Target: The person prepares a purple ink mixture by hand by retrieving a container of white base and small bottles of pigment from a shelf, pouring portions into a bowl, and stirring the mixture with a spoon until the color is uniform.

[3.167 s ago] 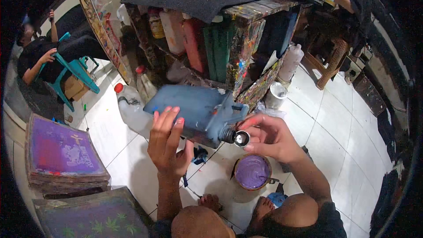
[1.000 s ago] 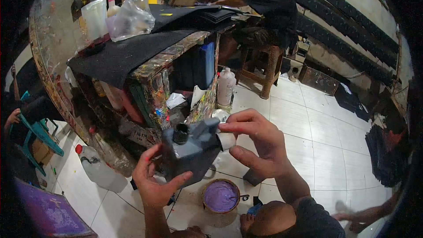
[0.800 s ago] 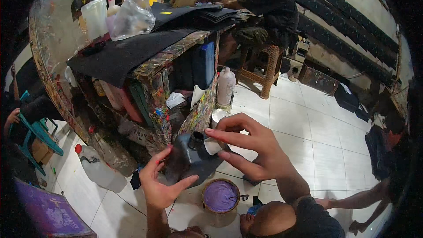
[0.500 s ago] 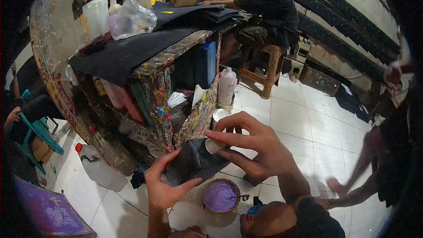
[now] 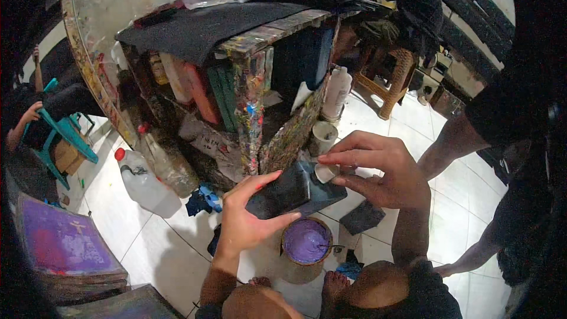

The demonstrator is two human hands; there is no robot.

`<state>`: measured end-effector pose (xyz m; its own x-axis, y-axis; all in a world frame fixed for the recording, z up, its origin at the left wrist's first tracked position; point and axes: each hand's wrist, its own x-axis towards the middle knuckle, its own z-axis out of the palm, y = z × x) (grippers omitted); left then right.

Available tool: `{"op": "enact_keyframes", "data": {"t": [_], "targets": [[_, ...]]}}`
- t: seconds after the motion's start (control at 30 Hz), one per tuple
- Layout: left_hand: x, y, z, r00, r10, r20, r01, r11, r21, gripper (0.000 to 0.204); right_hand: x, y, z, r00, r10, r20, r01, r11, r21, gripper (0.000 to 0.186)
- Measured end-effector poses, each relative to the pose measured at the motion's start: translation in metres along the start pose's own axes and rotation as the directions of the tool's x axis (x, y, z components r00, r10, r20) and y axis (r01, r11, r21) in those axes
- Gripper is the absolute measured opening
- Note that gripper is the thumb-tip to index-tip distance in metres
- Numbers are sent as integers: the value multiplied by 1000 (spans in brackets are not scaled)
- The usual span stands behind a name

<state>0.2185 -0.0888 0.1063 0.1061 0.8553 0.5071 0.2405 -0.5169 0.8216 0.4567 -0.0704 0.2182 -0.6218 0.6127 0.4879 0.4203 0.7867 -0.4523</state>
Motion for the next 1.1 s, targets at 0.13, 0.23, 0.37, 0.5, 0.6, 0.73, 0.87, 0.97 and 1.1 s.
{"op": "enact_keyframes", "data": {"t": [0.13, 0.23, 0.37, 0.5, 0.6, 0.73, 0.87, 0.97, 1.1], "targets": [[-5, 0, -4, 1000, -25, 1, 24, 995, 98, 62, 10, 6, 5, 992, 10, 129, -5, 999, -43, 38], [-11, -12, -7, 999, -25, -24, 27, 993, 112, 63, 14, 11, 18, 988, 57, 143, -56, 998, -9, 37], [-22, -20, -34, 979, -86, -185, 117, 981, 158, 65, 8, 17, 30, 998, -6, -65, 1, 996, -84, 25], [-22, -34, -119, 848, -85, -523, 116, 993, 26, 68, -59, 71, 13, 906, 415, -84, -421, 903, -80, 44], [16, -67, -158, 704, -13, -710, 37, 999, 18, 70, -140, 111, 29, 743, 628, -231, -669, 715, -205, 52], [101, -143, -210, 564, 119, -817, -101, 992, 74, 70, -202, 120, 54, 708, 682, -182, -699, 714, -38, 44], [180, -197, -245, 547, 263, -795, -242, 959, 150, 65, -263, 149, 99, 609, 708, -359, -793, 562, -237, 65], [212, -232, -262, 672, -11, -740, -506, 723, -471, 57, -276, 156, 118, 455, 837, -304, -861, 500, 90, 76], [246, -276, -303, 591, 472, -654, -460, 863, 208, 52, -258, 144, 148, 585, 754, -299, -791, 612, -3, 74]]}}
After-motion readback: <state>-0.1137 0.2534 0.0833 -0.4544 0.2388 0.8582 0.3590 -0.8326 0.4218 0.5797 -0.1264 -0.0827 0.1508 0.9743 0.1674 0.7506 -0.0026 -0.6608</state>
